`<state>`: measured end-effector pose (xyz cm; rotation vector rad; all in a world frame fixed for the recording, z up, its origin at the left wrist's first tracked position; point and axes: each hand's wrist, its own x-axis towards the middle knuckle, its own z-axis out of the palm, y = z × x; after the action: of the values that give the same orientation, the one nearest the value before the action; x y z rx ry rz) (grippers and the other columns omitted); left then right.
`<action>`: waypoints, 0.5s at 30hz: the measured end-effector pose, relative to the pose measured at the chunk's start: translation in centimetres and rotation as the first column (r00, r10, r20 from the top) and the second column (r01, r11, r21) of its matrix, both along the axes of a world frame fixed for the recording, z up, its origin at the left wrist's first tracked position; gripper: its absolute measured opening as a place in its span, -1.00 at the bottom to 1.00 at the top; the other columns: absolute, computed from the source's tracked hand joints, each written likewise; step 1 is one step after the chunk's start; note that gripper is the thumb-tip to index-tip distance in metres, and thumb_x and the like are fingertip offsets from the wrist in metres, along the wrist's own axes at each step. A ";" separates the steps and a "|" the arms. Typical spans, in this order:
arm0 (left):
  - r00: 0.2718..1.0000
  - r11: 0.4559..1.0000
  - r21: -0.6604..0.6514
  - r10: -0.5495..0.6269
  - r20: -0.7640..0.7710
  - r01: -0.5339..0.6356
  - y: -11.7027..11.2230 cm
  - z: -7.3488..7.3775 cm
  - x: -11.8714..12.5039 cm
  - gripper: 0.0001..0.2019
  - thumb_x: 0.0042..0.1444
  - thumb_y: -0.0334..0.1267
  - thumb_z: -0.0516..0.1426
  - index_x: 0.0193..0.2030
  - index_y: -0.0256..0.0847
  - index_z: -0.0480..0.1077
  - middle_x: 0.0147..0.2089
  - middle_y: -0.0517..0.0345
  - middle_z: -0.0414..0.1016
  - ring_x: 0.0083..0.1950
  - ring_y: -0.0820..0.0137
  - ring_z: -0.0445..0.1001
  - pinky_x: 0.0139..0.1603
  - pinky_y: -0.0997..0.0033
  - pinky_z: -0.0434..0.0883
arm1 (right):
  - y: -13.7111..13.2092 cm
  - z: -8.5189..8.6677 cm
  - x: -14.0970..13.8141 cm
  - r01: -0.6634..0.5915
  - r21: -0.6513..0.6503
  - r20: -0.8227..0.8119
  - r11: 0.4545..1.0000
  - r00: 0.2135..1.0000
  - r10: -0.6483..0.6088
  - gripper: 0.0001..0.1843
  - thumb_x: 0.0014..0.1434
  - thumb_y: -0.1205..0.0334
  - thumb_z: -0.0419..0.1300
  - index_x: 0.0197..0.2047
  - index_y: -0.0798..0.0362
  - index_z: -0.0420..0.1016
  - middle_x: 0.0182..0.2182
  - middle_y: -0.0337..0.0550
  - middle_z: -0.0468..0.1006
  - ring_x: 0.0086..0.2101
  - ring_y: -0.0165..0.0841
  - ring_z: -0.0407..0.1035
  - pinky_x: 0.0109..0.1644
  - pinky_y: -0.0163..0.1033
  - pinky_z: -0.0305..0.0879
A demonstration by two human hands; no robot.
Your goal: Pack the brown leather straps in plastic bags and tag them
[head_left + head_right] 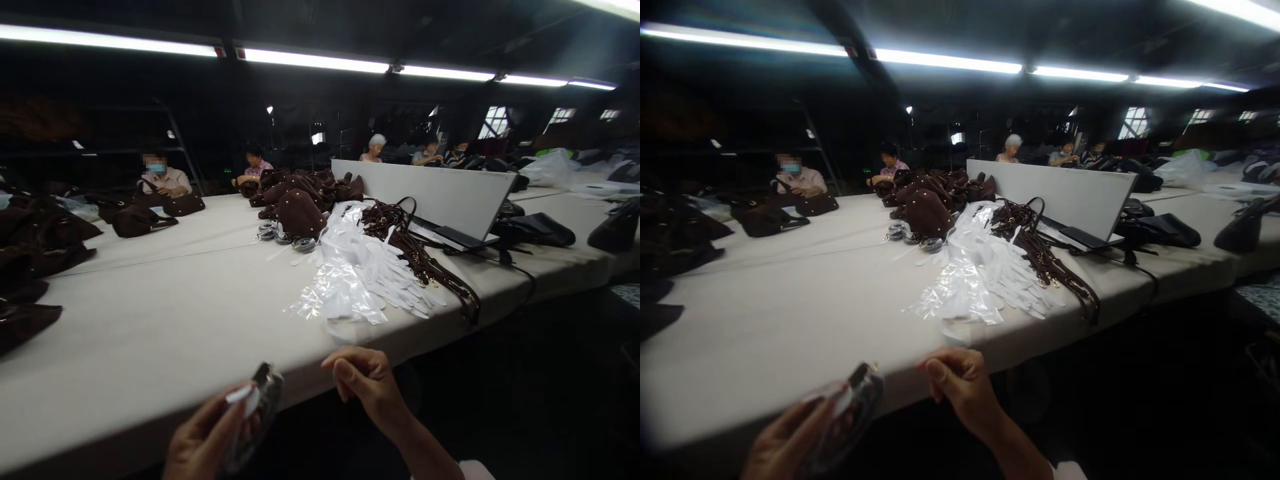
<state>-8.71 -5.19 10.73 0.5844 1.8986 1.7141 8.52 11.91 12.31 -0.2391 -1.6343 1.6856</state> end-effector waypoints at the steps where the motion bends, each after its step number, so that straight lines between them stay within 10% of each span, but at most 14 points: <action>1: 0.974 0.993 0.059 0.112 -0.196 -0.103 1.5 1.9 -2.1 -0.53 -0.13 0.19 0.30 -0.18 -0.10 0.59 -0.35 0.07 0.61 -0.29 0.08 0.59 -0.27 0.17 0.56 | 1.5 0.1 -0.3 0.085 0.099 0.007 0.991 0.996 -0.086 -0.73 0.28 0.06 0.21 -0.22 0.08 0.62 -0.59 -0.25 0.41 -0.57 -0.49 0.27 -0.48 -0.39 0.18; 4: 0.513 0.983 0.176 0.178 -0.840 -0.053 8.6 5.9 -8.2 -0.67 0.19 -0.02 0.16 -0.03 -0.14 0.55 -0.12 0.03 0.60 -0.07 0.19 0.54 0.11 0.15 0.40 | 5.8 -1.8 -2.1 0.281 0.478 0.021 0.832 0.944 -0.331 -0.81 0.31 0.17 0.17 -0.17 0.04 0.60 -0.35 -0.14 0.56 -0.32 -0.37 0.42 -0.20 -0.30 0.31; 7: 0.039 0.999 0.040 0.040 -0.998 -0.001 17.9 5.8 -13.7 -0.73 0.31 -0.21 0.04 -0.01 -0.13 0.53 -0.22 0.03 0.58 -0.09 0.24 0.51 0.24 0.07 0.20 | 8.4 -5.5 -4.3 0.306 0.727 0.025 0.614 0.883 -0.469 -0.80 0.34 0.25 0.10 -0.16 0.04 0.56 -0.31 -0.12 0.54 -0.24 -0.32 0.41 -0.09 -0.26 0.28; 10: -0.059 0.981 -0.192 -0.193 -0.979 -0.023 26.3 2.5 -18.5 -0.70 0.33 -0.28 -0.03 -0.02 -0.15 0.53 -0.22 0.01 0.55 -0.09 0.24 0.48 0.25 0.04 0.11 | 9.4 -8.2 -5.8 0.268 0.824 0.061 0.500 0.834 -0.548 -0.80 0.35 0.29 0.06 -0.22 0.03 0.53 -0.39 -0.15 0.47 -0.29 -0.33 0.37 -0.16 -0.27 0.21; 15: 0.022 0.932 -0.359 -0.359 -0.933 -0.048 36.0 -2.1 -23.8 -0.67 0.31 -0.31 -0.05 -0.01 -0.17 0.53 -0.20 -0.05 0.51 -0.03 0.18 0.41 0.32 -0.01 -0.05 | 10.5 -9.1 -6.7 0.308 0.827 0.026 0.471 0.815 -0.579 -0.79 0.35 0.32 0.04 -0.29 0.03 0.47 -0.44 -0.19 0.40 -0.36 -0.35 0.32 -0.27 -0.26 0.10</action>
<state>-32.47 30.77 8.59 2.2693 2.6641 0.5858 1.84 22.37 3.26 -0.4484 -2.1524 0.3970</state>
